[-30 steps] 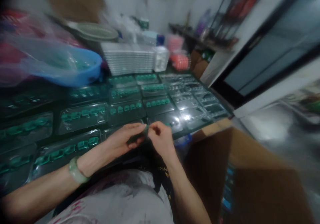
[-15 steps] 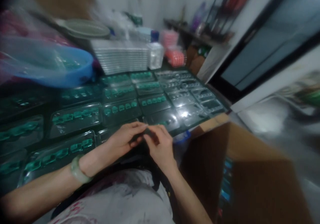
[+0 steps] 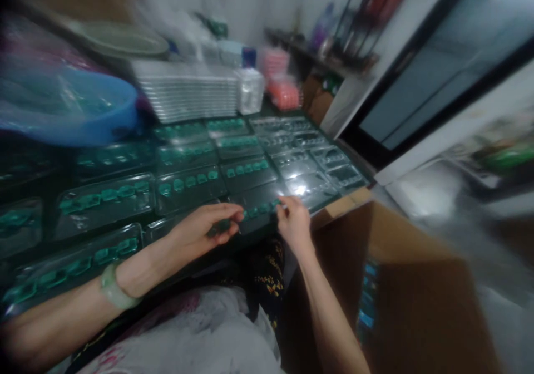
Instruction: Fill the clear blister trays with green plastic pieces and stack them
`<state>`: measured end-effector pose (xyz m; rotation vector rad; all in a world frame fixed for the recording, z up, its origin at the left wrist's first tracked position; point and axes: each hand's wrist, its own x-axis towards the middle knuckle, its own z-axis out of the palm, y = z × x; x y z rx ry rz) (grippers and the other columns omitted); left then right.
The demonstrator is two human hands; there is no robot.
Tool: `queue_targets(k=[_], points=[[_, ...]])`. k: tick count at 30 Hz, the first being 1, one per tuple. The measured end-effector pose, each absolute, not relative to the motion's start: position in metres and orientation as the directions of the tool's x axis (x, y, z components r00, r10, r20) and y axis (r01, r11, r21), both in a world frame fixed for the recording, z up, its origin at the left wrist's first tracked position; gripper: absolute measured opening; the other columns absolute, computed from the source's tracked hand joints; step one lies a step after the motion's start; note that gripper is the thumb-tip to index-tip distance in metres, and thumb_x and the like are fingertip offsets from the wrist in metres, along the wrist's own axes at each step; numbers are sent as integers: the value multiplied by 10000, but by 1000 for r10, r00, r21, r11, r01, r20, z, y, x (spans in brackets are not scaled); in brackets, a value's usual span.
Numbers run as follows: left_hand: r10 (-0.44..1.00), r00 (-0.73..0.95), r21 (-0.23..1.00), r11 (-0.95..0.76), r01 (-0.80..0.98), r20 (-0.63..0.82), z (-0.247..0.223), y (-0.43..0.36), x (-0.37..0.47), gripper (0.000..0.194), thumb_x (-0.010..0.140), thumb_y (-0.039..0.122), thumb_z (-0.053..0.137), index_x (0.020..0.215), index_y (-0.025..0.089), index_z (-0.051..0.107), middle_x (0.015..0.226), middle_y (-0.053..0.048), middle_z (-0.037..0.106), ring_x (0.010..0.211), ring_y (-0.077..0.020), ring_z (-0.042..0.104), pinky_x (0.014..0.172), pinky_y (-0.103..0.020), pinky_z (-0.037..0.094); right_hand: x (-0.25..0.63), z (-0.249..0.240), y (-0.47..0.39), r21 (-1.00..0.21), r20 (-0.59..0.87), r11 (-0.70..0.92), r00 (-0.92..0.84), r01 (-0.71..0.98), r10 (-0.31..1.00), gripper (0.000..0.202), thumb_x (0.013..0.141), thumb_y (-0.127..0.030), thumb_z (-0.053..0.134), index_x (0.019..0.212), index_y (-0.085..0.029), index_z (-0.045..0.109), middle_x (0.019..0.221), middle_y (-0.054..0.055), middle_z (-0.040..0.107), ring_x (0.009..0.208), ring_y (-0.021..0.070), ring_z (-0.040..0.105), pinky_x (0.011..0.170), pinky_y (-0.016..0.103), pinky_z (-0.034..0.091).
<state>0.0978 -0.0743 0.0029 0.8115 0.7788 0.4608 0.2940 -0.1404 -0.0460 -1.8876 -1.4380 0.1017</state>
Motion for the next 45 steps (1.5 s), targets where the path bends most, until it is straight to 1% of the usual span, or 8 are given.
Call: queue_targets(k=[11, 17, 21, 26, 32, 35, 41, 45], points=[[607, 652, 726, 676, -125, -453, -4, -64, 87, 98, 705, 198, 592, 741, 108, 606, 757, -57, 571, 563, -98, 535, 396, -181, 349, 284, -41, -123, -125, 183, -225, 246, 966, 952, 229, 820, -228, 416, 920, -203, 620, 843, 69, 591, 681, 160, 564, 577, 251, 367], [520, 708, 491, 827, -276, -478, -4, -61, 92, 209, 762, 285, 527, 756, 88, 596, 801, -115, 593, 724, -195, 594, 615, -311, 488, 286, -37, -113, 13, 91, -139, 137, 990, 986, 223, 806, -163, 413, 907, -171, 611, 850, 109, 594, 662, 188, 577, 560, 273, 369], [506, 721, 368, 858, -360, -474, 0, -62, 93, 265, 801, 307, 452, 770, 74, 574, 859, -161, 599, 807, -248, 597, 675, -372, 488, 283, -25, -125, -193, 256, -129, 177, 973, 950, 346, 806, -188, 430, 1144, -162, 498, 855, 102, 598, 714, 203, 576, 631, 303, 420], [545, 689, 345, 838, -424, -478, -1, -63, 95, 298, 811, 315, 423, 749, 69, 577, 775, -144, 607, 750, -231, 598, 660, -353, 484, 243, -2, -150, -517, 399, 131, 103, 846, 911, 298, 822, -240, 450, 1112, -224, 519, 921, 56, 574, 744, 151, 562, 691, 270, 449], [527, 693, 400, 843, -358, -491, -4, -67, 102, 300, 805, 320, 436, 695, 89, 592, 648, -83, 592, 605, -167, 572, 556, -277, 466, 213, -1, -151, -450, 367, 260, -88, 854, 926, 329, 800, -182, 466, 1113, -247, 544, 962, 58, 566, 881, 167, 549, 741, 275, 450], [537, 687, 406, 838, -366, -489, -4, -69, 104, 279, 812, 297, 429, 679, 102, 579, 656, -74, 583, 591, -154, 561, 558, -281, 466, 217, -4, -148, -539, 387, 274, -55, 796, 920, 264, 789, -184, 487, 1025, -227, 595, 926, 53, 578, 851, 157, 553, 722, 264, 455], [553, 702, 480, 812, -333, -448, -9, -72, 100, 220, 801, 269, 455, 705, 106, 569, 761, -92, 584, 680, -189, 583, 612, -345, 485, 235, -13, -149, -930, 219, 118, 267, 347, 938, 218, 776, -274, 531, 963, -220, 631, 764, 15, 596, 624, 112, 529, 563, 246, 437], [548, 696, 513, 807, -294, -463, -13, -69, 95, 115, 755, 212, 526, 732, 109, 573, 806, -80, 581, 742, -202, 595, 622, -324, 484, 271, -25, -149, -998, 46, 21, 415, 65, 909, 269, 684, -287, 634, 936, -192, 635, 643, -12, 581, 496, 79, 466, 454, 218, 374]])
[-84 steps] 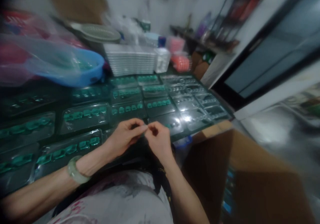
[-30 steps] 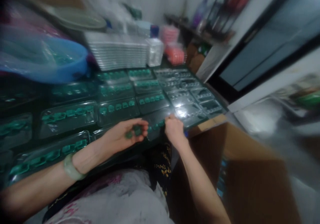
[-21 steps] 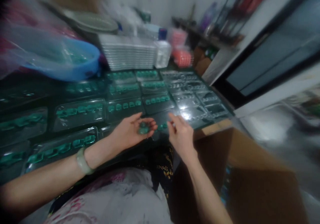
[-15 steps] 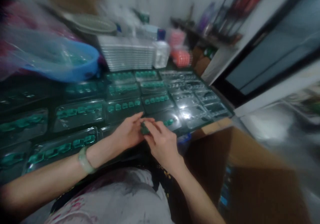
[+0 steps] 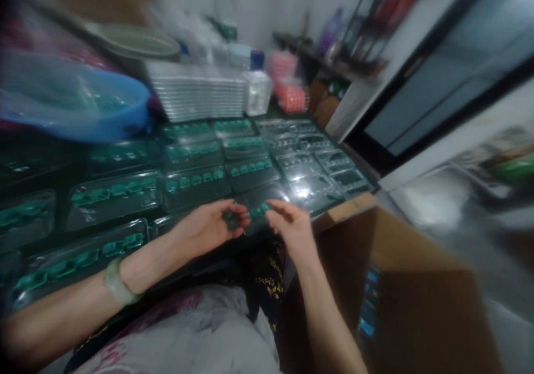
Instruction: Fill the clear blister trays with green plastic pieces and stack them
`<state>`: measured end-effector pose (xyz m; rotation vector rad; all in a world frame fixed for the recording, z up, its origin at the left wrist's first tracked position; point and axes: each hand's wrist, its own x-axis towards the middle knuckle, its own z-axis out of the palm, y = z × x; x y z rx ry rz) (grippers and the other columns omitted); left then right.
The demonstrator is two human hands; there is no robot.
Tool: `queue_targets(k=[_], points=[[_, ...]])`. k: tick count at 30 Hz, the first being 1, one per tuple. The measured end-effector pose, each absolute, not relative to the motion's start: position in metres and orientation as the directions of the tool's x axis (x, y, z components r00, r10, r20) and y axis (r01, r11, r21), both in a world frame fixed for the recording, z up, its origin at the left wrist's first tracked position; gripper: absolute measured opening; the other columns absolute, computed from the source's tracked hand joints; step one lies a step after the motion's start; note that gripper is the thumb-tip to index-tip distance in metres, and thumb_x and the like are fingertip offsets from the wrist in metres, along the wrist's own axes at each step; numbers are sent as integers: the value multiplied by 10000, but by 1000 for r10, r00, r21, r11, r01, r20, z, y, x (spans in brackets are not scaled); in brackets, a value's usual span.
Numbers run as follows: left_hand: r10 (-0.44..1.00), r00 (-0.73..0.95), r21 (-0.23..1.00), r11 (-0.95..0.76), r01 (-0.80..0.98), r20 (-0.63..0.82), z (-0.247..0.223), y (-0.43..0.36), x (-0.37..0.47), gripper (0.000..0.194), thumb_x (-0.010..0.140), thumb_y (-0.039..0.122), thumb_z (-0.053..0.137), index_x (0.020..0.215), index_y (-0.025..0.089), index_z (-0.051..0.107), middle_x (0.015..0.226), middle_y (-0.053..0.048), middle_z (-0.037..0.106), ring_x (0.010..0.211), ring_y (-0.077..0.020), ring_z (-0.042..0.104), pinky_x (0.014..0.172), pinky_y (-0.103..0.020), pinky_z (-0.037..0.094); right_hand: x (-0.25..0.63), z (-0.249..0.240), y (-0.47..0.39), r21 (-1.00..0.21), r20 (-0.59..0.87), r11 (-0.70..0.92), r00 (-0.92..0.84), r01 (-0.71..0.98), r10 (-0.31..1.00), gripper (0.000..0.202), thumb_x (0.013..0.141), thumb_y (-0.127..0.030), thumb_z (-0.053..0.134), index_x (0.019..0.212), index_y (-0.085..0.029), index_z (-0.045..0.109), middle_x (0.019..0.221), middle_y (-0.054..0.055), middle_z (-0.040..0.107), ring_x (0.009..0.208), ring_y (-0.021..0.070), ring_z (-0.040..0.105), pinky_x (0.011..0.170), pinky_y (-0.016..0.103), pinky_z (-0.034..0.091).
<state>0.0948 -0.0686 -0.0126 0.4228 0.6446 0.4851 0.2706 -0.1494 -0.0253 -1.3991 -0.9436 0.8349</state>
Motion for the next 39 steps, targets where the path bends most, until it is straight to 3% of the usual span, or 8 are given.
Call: queue_targets(k=[6, 11, 17, 27, 32, 35, 39], points=[[565, 696, 651, 736, -184, -443, -6, -70, 92, 119, 715, 213, 588, 779, 114, 601, 785, -61, 568, 637, -144, 574, 476, -238, 429, 293, -26, -153, -996, 32, -15, 530, 83, 847, 266, 633, -276, 681, 877, -179, 644, 617, -17, 583, 499, 86, 477, 448, 224, 372], [610, 713, 793, 596, -126, -345, 8, -82, 99, 170, 705, 277, 612, 779, 124, 607, 703, -35, 548, 569, -113, 535, 398, -191, 339, 251, -14, -155, -940, 234, 126, 331, 317, 914, 189, 712, -229, 615, 898, -207, 642, 779, 8, 599, 670, 116, 538, 608, 257, 431], [664, 678, 845, 522, -118, -316, 2, -81, 94, 174, 678, 301, 644, 721, 143, 585, 584, 14, 509, 483, -60, 458, 377, -159, 286, 231, -10, -148, -841, 390, 245, 228, 482, 892, 171, 734, -179, 586, 899, -207, 620, 767, 5, 558, 661, 109, 514, 581, 241, 419], [725, 664, 939, 328, -100, -182, 7, -82, 84, 203, 761, 316, 554, 689, 128, 529, 580, 8, 510, 451, -42, 404, 402, -173, 275, 225, -14, -144, -857, 397, 243, 283, 454, 873, 135, 706, -130, 601, 815, -201, 563, 732, -24, 511, 605, 86, 482, 554, 222, 398], [741, 652, 944, 308, -118, -160, 5, -82, 84, 162, 772, 294, 536, 763, 133, 550, 610, 4, 509, 483, -52, 412, 399, -167, 280, 227, -14, -147, -866, 375, 227, 281, 445, 883, 157, 737, -155, 577, 878, -212, 613, 799, 3, 557, 703, 113, 520, 610, 239, 414], [729, 666, 949, 299, -102, -158, 5, -84, 88, 182, 769, 312, 540, 830, 143, 566, 602, 12, 495, 485, -53, 410, 397, -162, 284, 230, -17, -150, -913, 308, 193, 296, 359, 904, 167, 737, -171, 581, 886, -218, 638, 808, 7, 574, 730, 122, 533, 629, 247, 418], [741, 655, 974, 225, -35, -147, 3, -88, 94, 205, 753, 332, 553, 844, 151, 581, 593, 28, 492, 429, -37, 380, 382, -164, 277, 233, -26, -152, -987, 144, 108, 346, 122, 927, 173, 717, -214, 611, 885, -212, 654, 691, -13, 562, 555, 82, 483, 487, 214, 380]])
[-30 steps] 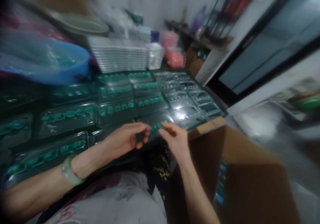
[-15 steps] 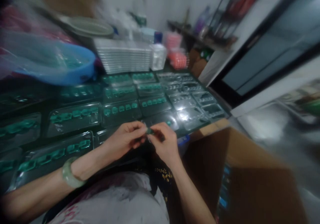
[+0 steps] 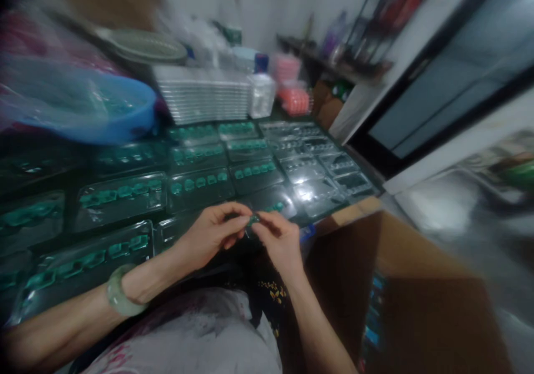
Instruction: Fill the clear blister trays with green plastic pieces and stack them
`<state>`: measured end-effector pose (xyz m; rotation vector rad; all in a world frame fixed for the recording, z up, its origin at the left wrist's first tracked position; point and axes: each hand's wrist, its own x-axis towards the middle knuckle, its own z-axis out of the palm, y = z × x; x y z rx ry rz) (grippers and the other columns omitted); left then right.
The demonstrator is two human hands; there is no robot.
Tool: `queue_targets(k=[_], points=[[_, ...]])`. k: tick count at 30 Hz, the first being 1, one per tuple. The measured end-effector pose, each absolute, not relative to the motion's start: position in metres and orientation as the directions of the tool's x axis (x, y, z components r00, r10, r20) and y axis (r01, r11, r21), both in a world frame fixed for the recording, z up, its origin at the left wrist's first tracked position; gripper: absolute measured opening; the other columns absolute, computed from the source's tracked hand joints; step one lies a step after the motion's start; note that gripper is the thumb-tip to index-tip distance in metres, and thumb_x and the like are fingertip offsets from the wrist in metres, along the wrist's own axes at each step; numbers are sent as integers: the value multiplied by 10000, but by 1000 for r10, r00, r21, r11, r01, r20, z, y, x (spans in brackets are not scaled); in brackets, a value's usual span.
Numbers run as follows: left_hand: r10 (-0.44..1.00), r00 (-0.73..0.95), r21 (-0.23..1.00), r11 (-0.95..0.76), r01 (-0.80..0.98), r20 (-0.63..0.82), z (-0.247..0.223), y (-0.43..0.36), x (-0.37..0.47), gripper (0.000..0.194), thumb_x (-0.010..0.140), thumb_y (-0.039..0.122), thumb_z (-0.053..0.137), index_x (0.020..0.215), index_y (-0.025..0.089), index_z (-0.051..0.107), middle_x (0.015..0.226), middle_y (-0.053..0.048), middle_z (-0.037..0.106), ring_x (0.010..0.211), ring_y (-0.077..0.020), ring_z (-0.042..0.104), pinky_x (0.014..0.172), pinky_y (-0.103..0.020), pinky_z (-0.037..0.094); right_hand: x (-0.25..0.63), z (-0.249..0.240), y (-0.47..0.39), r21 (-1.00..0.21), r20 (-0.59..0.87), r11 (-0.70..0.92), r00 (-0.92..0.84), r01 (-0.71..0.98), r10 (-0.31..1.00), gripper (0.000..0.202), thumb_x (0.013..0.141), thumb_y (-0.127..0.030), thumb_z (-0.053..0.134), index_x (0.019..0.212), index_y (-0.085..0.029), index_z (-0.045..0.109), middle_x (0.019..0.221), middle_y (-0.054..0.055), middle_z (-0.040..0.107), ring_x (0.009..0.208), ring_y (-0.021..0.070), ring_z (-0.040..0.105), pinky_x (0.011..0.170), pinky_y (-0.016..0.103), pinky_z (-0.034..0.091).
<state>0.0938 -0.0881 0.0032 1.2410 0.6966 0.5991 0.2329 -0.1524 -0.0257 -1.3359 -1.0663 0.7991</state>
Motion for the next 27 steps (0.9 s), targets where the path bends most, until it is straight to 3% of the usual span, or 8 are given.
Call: queue_targets(k=[3, 5, 7, 10, 15, 22, 27], points=[[790, 609, 996, 88, 14, -79, 1, -91, 96, 173, 746, 295, 559, 851, 162, 589, 643, 28, 531, 438, -38, 405, 414, -172, 316, 233, -32, -152, -989, 10, 58, 329, -135, 944, 191, 706, -231, 627, 892, -197, 653, 579, -36, 528, 437, 53, 405, 404, 198, 330], [820, 572, 998, -56, 38, 25, 0, -92, 97, 139, 742, 247, 561, 845, 163, 602, 701, 14, 569, 548, -67, 487, 526, -188, 390, 233, -34, -151, -959, -56, 26, 277, -283, 959, 192, 697, -227, 636, 884, -184, 657, 537, -42, 509, 424, 50, 396, 390, 193, 326], [824, 551, 977, -203, 69, 132, -2, -92, 96, 117, 741, 206, 558, 828, 157, 618, 738, -3, 592, 675, -100, 534, 650, -212, 416, 233, -34, -151, -922, -104, -14, 213, -387, 972, 195, 693, -226, 640, 880, -173, 660, 536, -36, 515, 435, 52, 411, 389, 189, 339], [798, 548, 930, -356, 92, 251, -5, -91, 96, 122, 755, 179, 539, 829, 146, 631, 761, -26, 594, 724, -116, 547, 697, -230, 417, 235, -33, -152, -880, -141, -53, 153, -472, 978, 214, 697, -230, 638, 900, -168, 659, 617, -3, 579, 465, 57, 450, 402, 192, 377], [743, 582, 889, -452, 72, 331, -8, -92, 98, 153, 786, 171, 503, 860, 137, 633, 778, -43, 579, 729, -116, 540, 696, -233, 413, 236, -34, -154, -870, -146, -43, 172, -491, 974, 193, 697, -216, 641, 882, -165, 662, 619, -1, 590, 451, 52, 459, 394, 184, 396], [737, 637, 922, -372, 104, 225, -1, -95, 97, 172, 798, 224, 494, 708, 149, 619, 667, -16, 553, 647, -111, 510, 640, -227, 396, 232, -38, -155, -932, -67, 35, 266, -362, 962, 197, 687, -235, 645, 867, -155, 646, 575, -19, 554, 454, 63, 462, 384, 184, 404], [718, 624, 879, -466, 102, 308, 3, -100, 94, 205, 807, 236, 470, 735, 191, 657, 826, -58, 572, 738, -134, 526, 683, -235, 393, 224, -34, -156, -918, -93, 0, 217, -396, 972, 199, 686, -279, 642, 849, -165, 640, 509, -39, 511, 404, 64, 440, 364, 194, 393]])
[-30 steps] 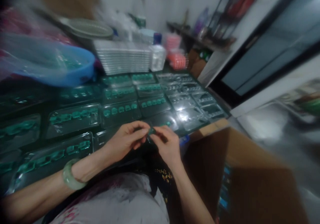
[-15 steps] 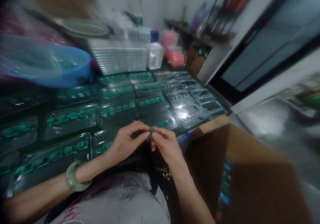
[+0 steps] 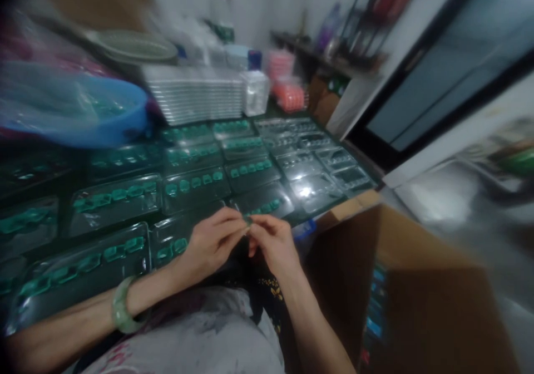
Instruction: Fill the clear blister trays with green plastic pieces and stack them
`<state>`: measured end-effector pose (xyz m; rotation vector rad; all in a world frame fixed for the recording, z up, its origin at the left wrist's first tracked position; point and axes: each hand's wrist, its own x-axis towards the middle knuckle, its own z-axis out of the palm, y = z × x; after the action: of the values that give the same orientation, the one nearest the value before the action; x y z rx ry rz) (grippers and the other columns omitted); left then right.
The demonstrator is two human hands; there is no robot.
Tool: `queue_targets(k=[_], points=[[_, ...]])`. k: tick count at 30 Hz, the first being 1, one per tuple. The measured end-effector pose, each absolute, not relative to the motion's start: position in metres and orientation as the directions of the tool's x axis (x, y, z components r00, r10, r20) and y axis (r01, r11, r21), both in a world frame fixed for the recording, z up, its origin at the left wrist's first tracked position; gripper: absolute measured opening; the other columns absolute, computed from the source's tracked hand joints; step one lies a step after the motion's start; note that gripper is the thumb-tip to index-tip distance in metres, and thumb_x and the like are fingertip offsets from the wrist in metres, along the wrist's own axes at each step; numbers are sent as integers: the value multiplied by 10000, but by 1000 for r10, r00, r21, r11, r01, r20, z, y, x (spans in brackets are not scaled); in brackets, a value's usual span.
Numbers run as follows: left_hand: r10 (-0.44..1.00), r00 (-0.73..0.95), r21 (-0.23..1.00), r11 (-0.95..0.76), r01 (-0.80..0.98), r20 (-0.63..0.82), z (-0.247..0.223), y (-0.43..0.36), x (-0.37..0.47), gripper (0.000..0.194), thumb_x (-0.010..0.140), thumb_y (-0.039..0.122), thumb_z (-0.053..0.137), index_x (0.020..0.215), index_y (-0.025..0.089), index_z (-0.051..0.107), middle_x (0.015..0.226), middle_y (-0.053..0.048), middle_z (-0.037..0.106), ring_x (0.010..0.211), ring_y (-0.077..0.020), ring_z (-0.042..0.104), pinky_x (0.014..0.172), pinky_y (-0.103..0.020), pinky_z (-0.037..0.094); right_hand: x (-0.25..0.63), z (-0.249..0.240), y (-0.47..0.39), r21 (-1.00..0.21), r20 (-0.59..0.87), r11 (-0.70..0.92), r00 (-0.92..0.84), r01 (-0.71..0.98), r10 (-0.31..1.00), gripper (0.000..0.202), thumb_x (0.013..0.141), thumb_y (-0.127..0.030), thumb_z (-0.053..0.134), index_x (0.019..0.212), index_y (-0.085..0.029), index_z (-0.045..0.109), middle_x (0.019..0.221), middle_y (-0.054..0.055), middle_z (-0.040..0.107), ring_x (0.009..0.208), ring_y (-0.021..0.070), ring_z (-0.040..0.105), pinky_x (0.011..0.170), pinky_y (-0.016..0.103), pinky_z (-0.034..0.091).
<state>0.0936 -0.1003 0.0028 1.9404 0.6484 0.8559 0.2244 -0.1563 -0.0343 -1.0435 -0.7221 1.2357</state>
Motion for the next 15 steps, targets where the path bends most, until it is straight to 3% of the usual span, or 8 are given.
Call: queue_targets(k=[2, 4, 8, 11, 15], points=[[727, 630, 905, -417, 87, 274, 4, -100, 94, 180, 787, 246, 498, 737, 195, 662, 829, -60, 579, 746, -142, 528, 687, -239, 394, 227, -34, -157, -921, -106, -18, 206, -390, 973, 197, 692, -295, 633, 839, -164, 642, 493, -42, 498, 395, 66, 429, 358, 197, 381], [770, 622, 969, -236, 76, 139, 5, -98, 95, 155, 771, 274, 524, 778, 183, 648, 744, -43, 577, 655, -130, 524, 617, -236, 399, 239, -36, -157, -959, -75, 13, 298, -283, 952, 201, 702, -297, 620, 852, -164, 641, 492, -41, 499, 404, 70, 430, 376, 203, 375], [763, 629, 981, 192, 3, -151, 6, -90, 94, 212, 774, 327, 526, 886, 157, 585, 638, -5, 558, 479, -78, 464, 481, -211, 340, 286, -45, -150, -967, 179, 31, 592, 252, 786, 239, 713, -286, 593, 925, -183, 635, 590, -12, 561, 502, 103, 481, 479, 240, 405], [743, 640, 956, 291, -44, -196, 6, -85, 89, 208, 755, 310, 557, 886, 149, 568, 656, -11, 575, 506, -80, 488, 508, -214, 346, 312, -51, -142, -773, 314, -78, 486, 630, 816, 205, 726, -267, 556, 874, -167, 656, 719, 44, 608, 621, 149, 530, 579, 279, 426], [751, 629, 956, 291, -42, -201, 4, -81, 84, 194, 755, 286, 556, 889, 148, 571, 663, -13, 581, 526, -84, 504, 521, -216, 347, 317, -55, -131, -514, 307, -170, 365, 841, 879, 229, 769, -225, 486, 911, -157, 653, 773, 73, 621, 673, 166, 555, 659, 282, 418]])
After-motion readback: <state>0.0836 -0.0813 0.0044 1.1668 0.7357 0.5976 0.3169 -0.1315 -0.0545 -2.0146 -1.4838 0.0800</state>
